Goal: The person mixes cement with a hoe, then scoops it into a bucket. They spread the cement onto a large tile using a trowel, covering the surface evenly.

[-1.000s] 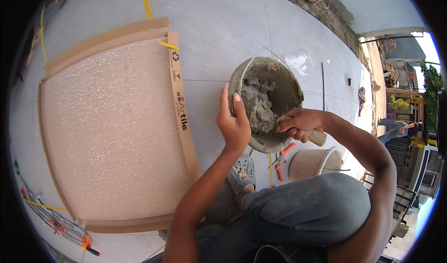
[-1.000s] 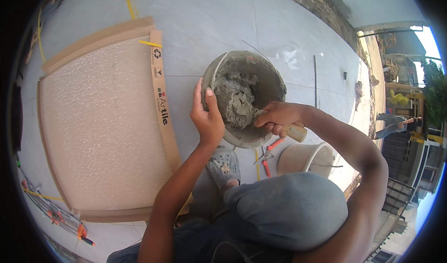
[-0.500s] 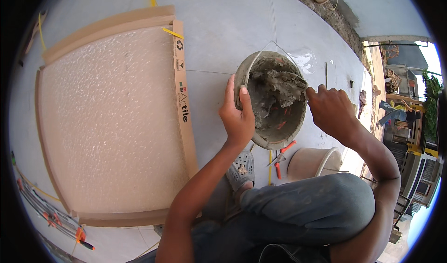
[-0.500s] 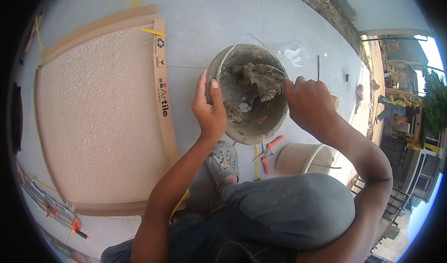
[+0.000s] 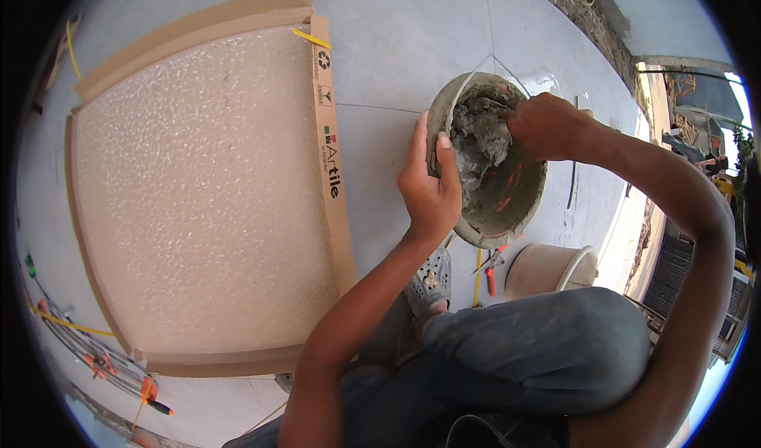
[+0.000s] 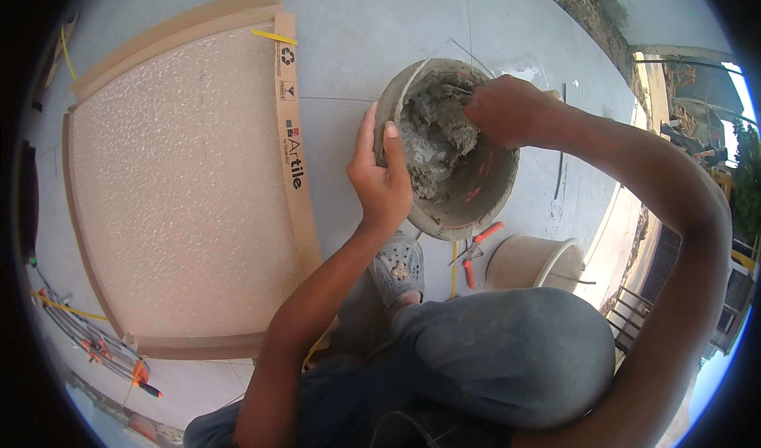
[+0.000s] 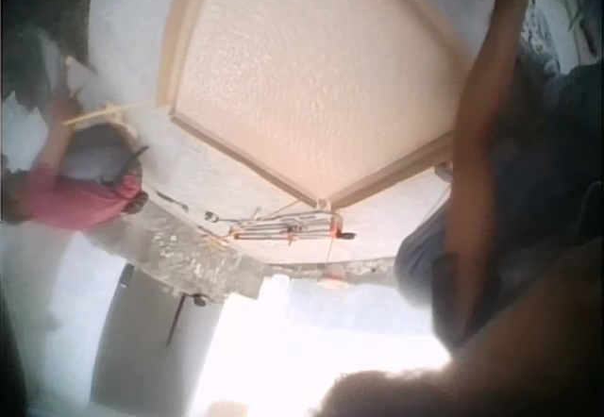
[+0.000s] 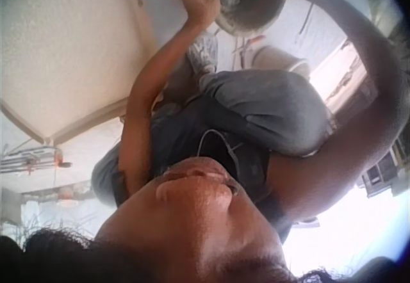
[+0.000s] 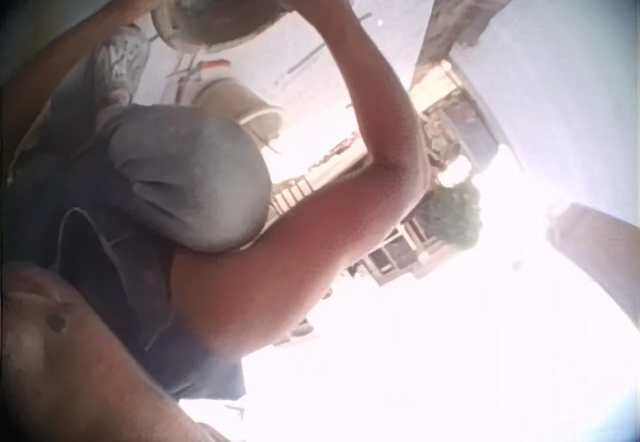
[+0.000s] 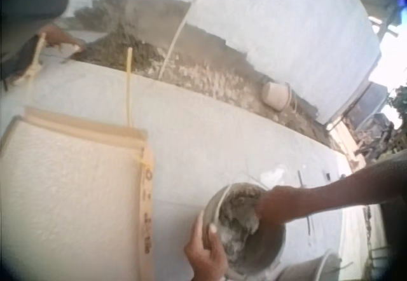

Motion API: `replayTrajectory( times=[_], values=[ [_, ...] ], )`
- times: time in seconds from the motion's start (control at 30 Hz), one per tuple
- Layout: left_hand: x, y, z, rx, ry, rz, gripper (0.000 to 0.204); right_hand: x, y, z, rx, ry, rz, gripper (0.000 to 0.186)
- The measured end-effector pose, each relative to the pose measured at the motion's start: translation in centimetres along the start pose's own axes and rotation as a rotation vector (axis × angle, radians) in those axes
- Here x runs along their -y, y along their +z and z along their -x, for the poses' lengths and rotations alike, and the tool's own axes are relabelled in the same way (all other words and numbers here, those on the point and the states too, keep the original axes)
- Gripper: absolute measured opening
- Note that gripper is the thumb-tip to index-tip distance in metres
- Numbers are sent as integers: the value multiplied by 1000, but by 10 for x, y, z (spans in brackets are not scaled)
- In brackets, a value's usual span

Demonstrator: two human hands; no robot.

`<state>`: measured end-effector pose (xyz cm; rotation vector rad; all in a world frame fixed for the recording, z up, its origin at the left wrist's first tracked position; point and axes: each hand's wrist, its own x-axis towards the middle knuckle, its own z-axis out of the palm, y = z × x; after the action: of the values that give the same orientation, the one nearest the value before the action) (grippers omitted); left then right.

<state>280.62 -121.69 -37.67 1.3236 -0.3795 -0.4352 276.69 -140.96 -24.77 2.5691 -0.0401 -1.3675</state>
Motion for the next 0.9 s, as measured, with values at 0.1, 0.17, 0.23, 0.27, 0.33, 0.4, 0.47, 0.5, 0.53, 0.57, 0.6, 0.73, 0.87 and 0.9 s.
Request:
replayTrajectory(
  times=[0.1, 0.17, 0.23, 0.27, 0.33, 0.4, 0.47, 0.5, 0.53, 0.57, 0.6, 0.73, 0.87, 0.9],
  values=[
    [-4, 8, -5, -43, 36, -41, 43, 1, 0, 4, 105, 81, -16, 9],
    [-4, 10, -3, -65, 38, -46, 43, 7, 2, 6, 140, 115, -42, 9],
    [-1, 7, -3, -79, 36, -28, 43, 17, 12, 12, 91, 74, -116, 16],
    [0, 8, -3, -83, 36, -28, 43, 27, 22, 18, 72, 100, -132, 16],
    [1, 11, -2, -92, 30, -34, 42, 52, 35, 30, 26, 140, -115, 18],
    [2, 7, -2, -93, 40, -80, 42, 74, 38, 37, 13, 173, -91, 25],
    [3, 9, -1, -90, 54, -90, 42, 87, 44, 48, 7, 238, -135, 27],
    [5, 6, -1, -96, 62, -98, 42, 94, 48, 49, -3, 263, -160, 28],
    [6, 6, -1, -98, 68, -100, 42, 99, 52, 52, -96, 240, -175, 32],
    [6, 6, -1, -96, 68, -100, 42, 104, 56, 56, -97, 245, -172, 34],
    [7, 5, -1, -92, 68, -99, 43, 108, 58, 60, -97, 252, -169, 36],
    [3, 6, -1, -91, 71, -91, 43, 112, 52, 76, -195, 244, -226, 27],
    [-9, -5, -11, 87, -148, -8, 45, 108, 43, 95, -279, 435, -376, 17],
    [-10, -8, -17, 103, -128, -51, 43, 109, 43, 101, -321, 478, -390, 16]
  ],
)
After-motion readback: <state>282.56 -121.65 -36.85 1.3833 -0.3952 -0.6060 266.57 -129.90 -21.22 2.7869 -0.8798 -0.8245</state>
